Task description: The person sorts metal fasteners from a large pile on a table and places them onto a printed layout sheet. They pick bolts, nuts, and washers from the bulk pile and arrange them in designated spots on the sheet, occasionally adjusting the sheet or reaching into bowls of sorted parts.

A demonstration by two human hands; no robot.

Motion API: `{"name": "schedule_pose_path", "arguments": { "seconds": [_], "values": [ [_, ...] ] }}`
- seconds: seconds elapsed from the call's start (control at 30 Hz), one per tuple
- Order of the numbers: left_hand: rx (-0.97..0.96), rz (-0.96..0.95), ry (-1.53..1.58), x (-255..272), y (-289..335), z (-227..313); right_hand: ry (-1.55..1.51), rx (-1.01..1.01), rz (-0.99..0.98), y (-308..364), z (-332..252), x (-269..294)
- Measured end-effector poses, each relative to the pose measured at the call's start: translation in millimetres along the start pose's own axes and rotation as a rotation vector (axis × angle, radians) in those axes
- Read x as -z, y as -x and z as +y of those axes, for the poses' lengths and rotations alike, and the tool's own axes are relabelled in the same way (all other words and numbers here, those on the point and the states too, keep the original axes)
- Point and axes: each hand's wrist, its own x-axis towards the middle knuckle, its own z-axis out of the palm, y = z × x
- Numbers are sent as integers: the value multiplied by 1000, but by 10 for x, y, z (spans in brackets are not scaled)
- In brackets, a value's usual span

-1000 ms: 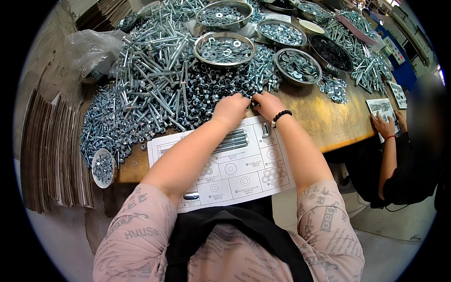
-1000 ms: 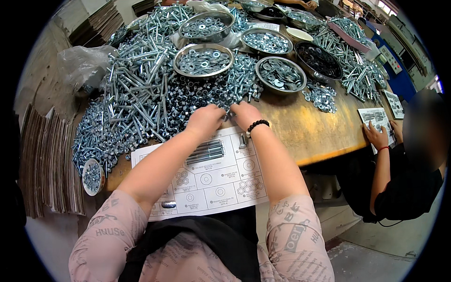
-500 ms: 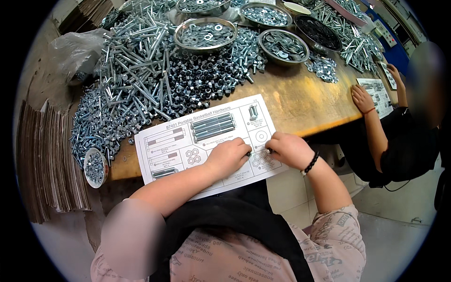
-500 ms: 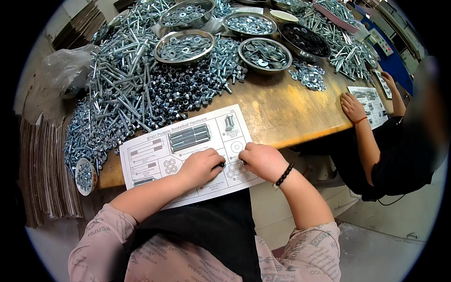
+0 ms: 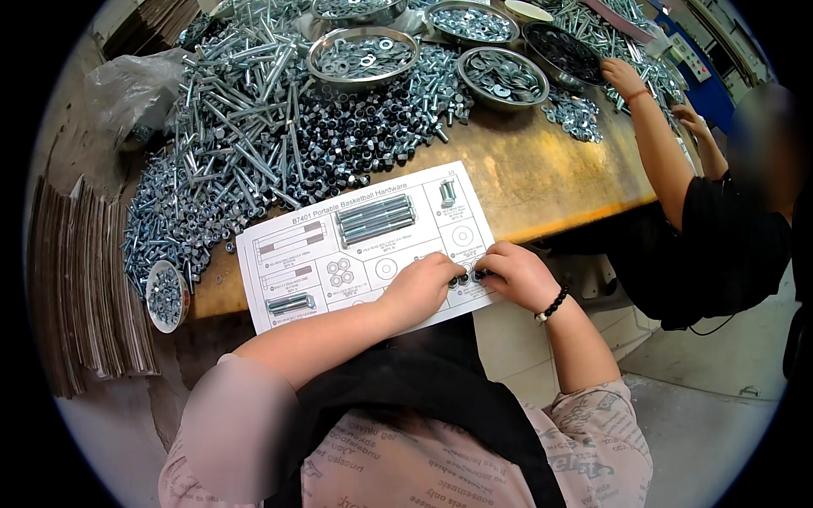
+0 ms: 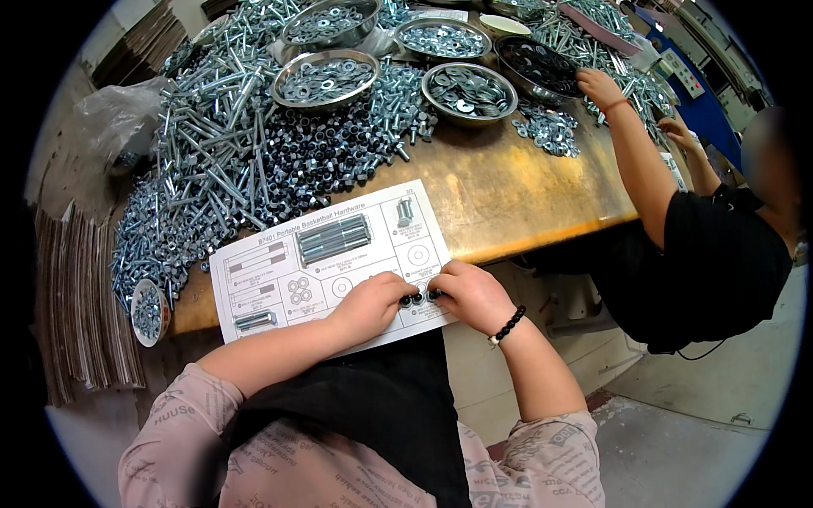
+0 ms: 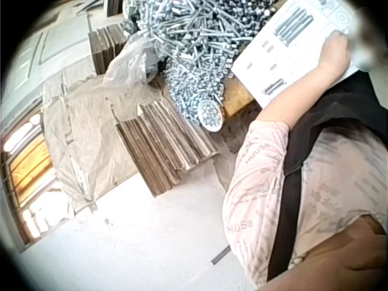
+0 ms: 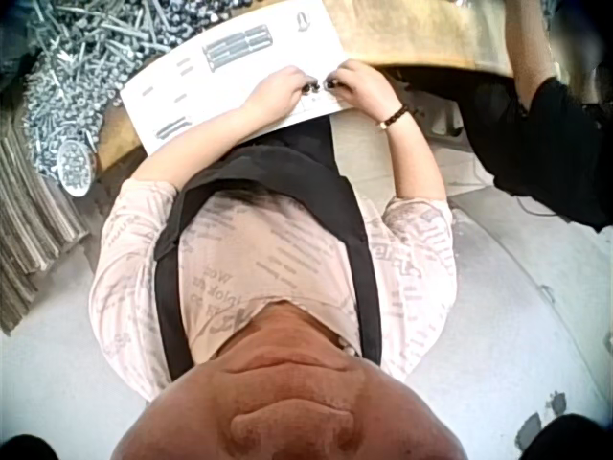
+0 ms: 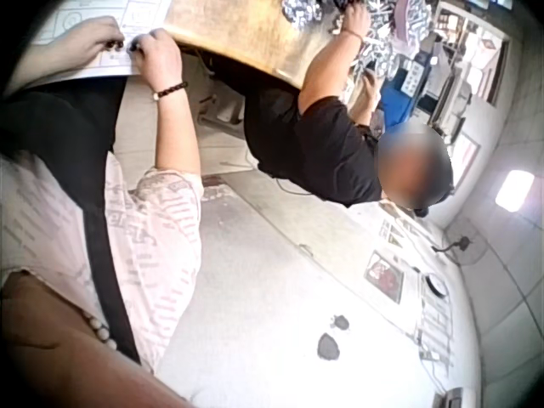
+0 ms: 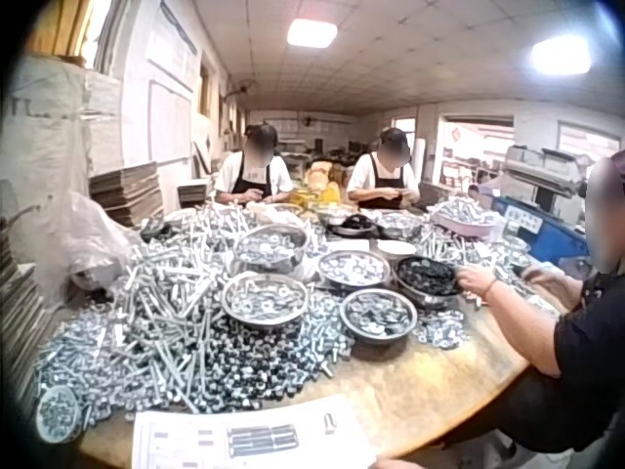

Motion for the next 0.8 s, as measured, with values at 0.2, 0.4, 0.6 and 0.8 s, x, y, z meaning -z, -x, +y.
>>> {"name": "schedule_pose_path", "arguments": {
  "seconds": [0.2,0.4,0.6,0.8],
  "values": [
    [56,-17,10,16,-10,24,-21,5,-44,-53,0,49],
    [-21,166,-69,498,-143,-96,-73,-121,71,-477,13,310],
    [148,328,-254,1041,-683,-626,72,-193,156,-1292,326,179],
    [-58,175,-661,1069,-1031,-795,222,-165,145,-1966,352,-218]
  ]
}}
